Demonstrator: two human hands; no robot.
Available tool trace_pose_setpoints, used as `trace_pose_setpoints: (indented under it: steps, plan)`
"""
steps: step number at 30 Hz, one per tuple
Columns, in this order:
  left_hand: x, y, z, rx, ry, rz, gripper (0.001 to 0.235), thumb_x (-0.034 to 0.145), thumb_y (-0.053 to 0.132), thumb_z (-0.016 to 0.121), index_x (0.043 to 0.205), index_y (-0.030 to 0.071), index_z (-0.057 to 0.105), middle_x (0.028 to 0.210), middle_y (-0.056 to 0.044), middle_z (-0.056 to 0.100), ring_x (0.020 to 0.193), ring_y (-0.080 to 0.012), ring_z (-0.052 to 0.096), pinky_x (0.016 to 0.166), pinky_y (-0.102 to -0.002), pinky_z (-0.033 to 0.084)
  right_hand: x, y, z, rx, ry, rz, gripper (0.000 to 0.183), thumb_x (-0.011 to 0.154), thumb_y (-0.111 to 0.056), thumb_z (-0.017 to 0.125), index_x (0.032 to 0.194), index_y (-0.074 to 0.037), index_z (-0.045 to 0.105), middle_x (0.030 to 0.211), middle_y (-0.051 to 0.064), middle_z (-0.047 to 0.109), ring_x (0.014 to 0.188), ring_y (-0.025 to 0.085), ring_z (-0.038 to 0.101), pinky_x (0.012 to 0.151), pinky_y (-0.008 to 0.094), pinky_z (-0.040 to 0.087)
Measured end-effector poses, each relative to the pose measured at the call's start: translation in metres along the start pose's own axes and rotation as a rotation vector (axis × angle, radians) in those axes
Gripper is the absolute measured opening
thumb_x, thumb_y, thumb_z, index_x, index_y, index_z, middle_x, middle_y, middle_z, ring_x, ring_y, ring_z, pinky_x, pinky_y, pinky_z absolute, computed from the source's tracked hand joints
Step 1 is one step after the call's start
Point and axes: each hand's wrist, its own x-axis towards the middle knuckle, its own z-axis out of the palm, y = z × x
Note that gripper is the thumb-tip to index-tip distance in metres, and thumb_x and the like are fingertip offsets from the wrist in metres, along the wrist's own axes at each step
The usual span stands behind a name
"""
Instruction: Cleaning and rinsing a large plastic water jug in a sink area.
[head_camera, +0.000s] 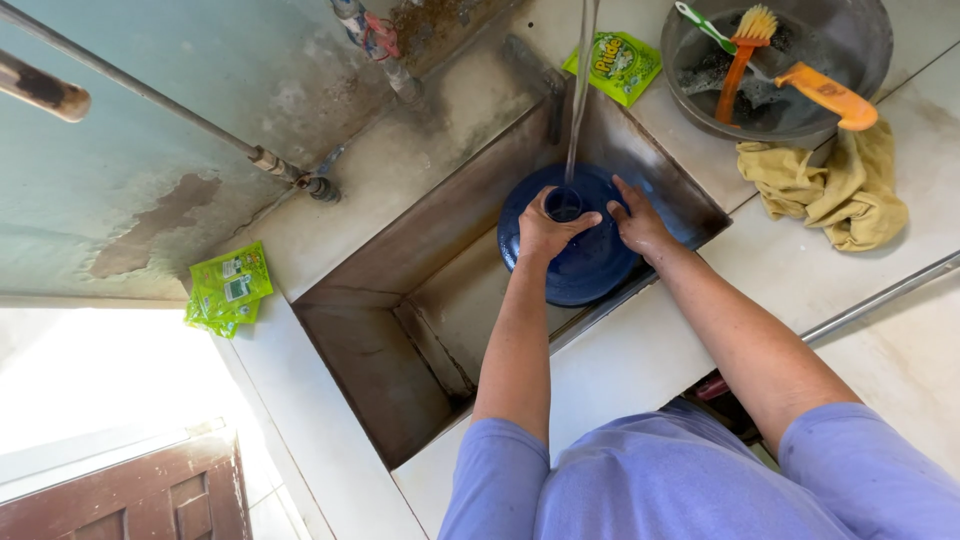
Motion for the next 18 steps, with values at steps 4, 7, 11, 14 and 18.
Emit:
trace_pose_setpoints:
  steps: [4,7,11,14,18]
  plan:
    - [-0.003,0.0043,-0.0031,0.004,0.0,-0.019,0.093,0.05,0.049,0.098,0.127,0.008,0.067,0.119,-0.012,0.075,0.111,-0.023,0.073,0.096,-0.035,0.06,-0.0041,-0.0069,-0.0018,0.018,-0.011,0.005,0.059,0.106,-0.035,0.05,0.162,-0.026,0.031,0.168,0.026,0.017,0.157,0.038,0.016,0.125,0.043,0.021]
    - [-0.0033,0.006,-0.004,0.026,-0.004,-0.027,0.094,0.05,0.049,0.098,0.128,0.008,0.066,0.121,-0.012,0.074,0.112,-0.0241,0.072,0.097,-0.036,0.059,-0.0024,-0.004,-0.0014,0.032,-0.015,-0.002,0.059,0.106,-0.035,0.049,0.162,-0.025,0.031,0.168,0.026,0.017,0.157,0.038,0.016,0.125,0.043,0.021]
    - [-0.0015,0.0027,-0.0023,0.033,-0.001,-0.032,0.097,0.049,0.05,0.099,0.129,0.007,0.066,0.122,-0.013,0.074,0.115,-0.0247,0.071,0.099,-0.037,0.058,-0.0041,-0.0069,-0.0023,0.031,-0.016,-0.007,0.059,0.107,-0.034,0.05,0.162,-0.025,0.031,0.168,0.027,0.016,0.158,0.038,0.013,0.125,0.044,0.019]
    - [-0.0017,0.0033,-0.0024,0.033,0.0,-0.031,0.099,0.048,0.051,0.099,0.13,0.007,0.065,0.123,-0.013,0.073,0.116,-0.025,0.07,0.1,-0.037,0.057,-0.0045,-0.0084,-0.003,0.034,-0.019,0.009,0.059,0.107,-0.034,0.049,0.162,-0.025,0.031,0.168,0.026,0.016,0.159,0.037,0.012,0.125,0.045,0.019]
    - [-0.001,0.0015,-0.0014,0.034,0.007,-0.025,0.101,0.047,0.052,0.099,0.131,0.007,0.064,0.123,-0.014,0.073,0.116,-0.025,0.071,0.099,-0.037,0.058,-0.0053,-0.0102,-0.0038,0.052,-0.024,0.018,0.059,0.107,-0.034,0.049,0.162,-0.025,0.031,0.169,0.026,0.015,0.159,0.037,0.011,0.125,0.045,0.019]
